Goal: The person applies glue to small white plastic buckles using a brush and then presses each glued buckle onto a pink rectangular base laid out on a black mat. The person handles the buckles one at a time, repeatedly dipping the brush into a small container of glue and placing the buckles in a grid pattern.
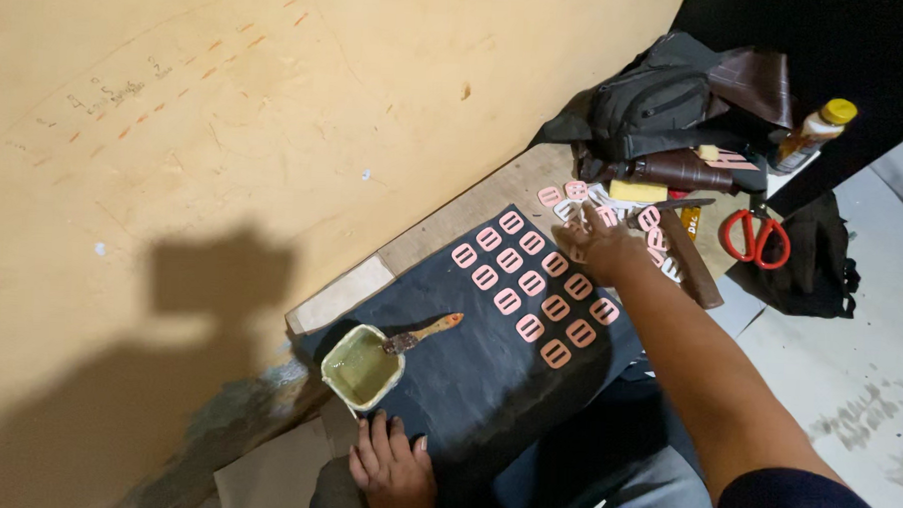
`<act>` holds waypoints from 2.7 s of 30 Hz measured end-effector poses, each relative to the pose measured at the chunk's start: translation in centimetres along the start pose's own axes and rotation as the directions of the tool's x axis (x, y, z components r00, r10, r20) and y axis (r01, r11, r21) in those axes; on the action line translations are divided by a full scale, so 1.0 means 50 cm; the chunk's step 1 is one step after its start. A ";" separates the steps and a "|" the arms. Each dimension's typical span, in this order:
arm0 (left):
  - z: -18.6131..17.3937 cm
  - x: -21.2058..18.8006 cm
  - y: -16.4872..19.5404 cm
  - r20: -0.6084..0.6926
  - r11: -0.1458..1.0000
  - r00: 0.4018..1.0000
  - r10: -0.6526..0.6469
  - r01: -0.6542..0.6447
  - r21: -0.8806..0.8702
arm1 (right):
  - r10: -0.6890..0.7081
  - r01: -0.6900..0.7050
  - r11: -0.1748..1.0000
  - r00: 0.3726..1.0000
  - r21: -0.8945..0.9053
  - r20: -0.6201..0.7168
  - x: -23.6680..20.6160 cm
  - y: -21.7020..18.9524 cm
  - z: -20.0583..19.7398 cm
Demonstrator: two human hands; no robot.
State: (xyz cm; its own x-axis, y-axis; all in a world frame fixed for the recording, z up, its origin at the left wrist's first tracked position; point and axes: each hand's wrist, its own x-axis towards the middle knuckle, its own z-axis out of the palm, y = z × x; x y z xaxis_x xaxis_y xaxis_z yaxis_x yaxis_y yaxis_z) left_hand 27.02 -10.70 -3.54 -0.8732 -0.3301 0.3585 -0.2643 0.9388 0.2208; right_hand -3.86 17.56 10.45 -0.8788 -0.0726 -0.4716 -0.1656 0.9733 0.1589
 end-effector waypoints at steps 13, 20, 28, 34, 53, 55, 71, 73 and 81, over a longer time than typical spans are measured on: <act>-0.049 0.005 -0.005 0.138 0.998 0.990 0.000 0.009 -0.065 | -0.084 0.258 0.930 0.843 0.262 -0.532 -0.034 0.038 0.071; -0.045 -0.008 -0.024 0.166 0.997 0.985 0.048 -0.036 -0.075 | 0.064 0.428 0.719 0.745 0.548 -0.664 -0.091 0.017 0.080; -0.074 -0.019 -0.035 0.147 0.988 0.987 0.065 -0.044 -0.146 | -0.368 0.774 0.418 0.624 0.476 -0.690 -0.256 -0.213 0.198; -0.106 -0.043 -0.054 0.164 0.976 0.983 0.080 -0.043 -0.215 | -0.501 0.804 0.533 0.550 0.262 -0.668 -0.392 -0.356 0.270; -0.141 -0.017 -0.034 0.093 0.819 0.986 0.142 -0.064 -0.570 | -0.394 0.726 0.515 0.672 0.455 -0.627 -0.446 -0.355 0.281; -0.131 -0.011 -0.041 0.025 0.793 0.993 0.112 -0.074 -0.605 | -0.387 0.720 0.522 0.677 0.457 -0.626 -0.447 -0.360 0.272; -0.099 -0.024 -0.101 0.585 0.140 0.787 -0.197 0.613 -0.777 | -0.049 -0.012 -0.233 0.999 0.972 0.000 -0.338 -0.513 0.153; -0.105 -0.029 -0.100 0.604 0.083 0.778 -0.175 0.623 -0.778 | -0.086 -0.123 -0.265 0.991 0.956 0.103 -0.320 -0.527 0.127; -0.106 -0.049 -0.142 0.490 0.127 0.847 -0.206 0.519 -0.845 | -0.148 -0.099 -0.480 0.989 0.872 0.030 -0.287 -0.557 0.088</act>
State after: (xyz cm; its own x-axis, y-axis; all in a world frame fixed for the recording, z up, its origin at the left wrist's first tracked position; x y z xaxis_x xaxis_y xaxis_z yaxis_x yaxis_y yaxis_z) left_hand 33.20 -17.10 -1.19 -0.8858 -0.4251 -0.1860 -0.1410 -0.1354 0.9807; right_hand 15.33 -7.54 8.96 -0.8307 -0.2088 -0.5161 0.5562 -0.2700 -0.7859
